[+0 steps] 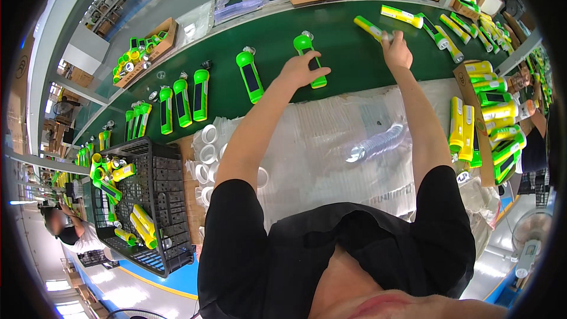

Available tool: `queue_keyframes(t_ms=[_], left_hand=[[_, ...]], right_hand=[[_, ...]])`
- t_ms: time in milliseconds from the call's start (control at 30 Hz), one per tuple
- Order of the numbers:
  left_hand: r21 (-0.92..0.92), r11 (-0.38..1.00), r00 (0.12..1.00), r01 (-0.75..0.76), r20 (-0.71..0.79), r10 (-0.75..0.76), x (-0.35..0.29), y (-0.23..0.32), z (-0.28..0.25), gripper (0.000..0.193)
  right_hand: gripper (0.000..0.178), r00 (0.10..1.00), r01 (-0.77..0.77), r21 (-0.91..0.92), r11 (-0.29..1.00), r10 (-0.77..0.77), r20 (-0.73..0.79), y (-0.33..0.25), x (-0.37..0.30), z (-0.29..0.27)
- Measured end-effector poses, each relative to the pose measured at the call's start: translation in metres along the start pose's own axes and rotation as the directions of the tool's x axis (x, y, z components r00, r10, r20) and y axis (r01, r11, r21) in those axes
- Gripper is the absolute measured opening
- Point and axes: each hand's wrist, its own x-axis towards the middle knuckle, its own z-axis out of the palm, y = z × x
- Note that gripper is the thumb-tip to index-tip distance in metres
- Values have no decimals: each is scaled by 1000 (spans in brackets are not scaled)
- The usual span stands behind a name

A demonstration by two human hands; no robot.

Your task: Assembling flashlight components by attaching lenses and rings to the bodies on a factory line.

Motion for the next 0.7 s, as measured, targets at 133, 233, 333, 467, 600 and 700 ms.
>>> queue_keyframes(t_ms=[133, 233, 333, 467, 600, 700], left_hand=[[-90, 996, 999, 24, -44, -28, -11, 1, 11, 57], [-407, 897, 985, -170, -56, 161, -65, 42, -3, 43], [-372, 857, 929, -356, -47, 366, -134, 72, 0, 41], [-651, 745, 977, -145, -213, 4, -197, 77, 7, 30], [-976, 216, 981, 21, -22, -193, -208, 73, 31, 76], [-978, -85, 981, 189, 185, 62, -225, 101, 25, 83]], right_hand=[[48, 899, 382, -299, 874, -427, -99, -9, -26, -5], [63, 859, 83, 410, 908, -274, 432, -57, -79, -31], [60, 576, -675, 678, 291, -366, 731, -88, -149, -73], [50, 613, -730, 677, 92, -349, 709, -84, -229, -121], [59, 493, -791, 605, 93, -490, 719, -82, -289, -152], [61, 429, -745, 644, 174, -614, 663, -76, -321, -165]])
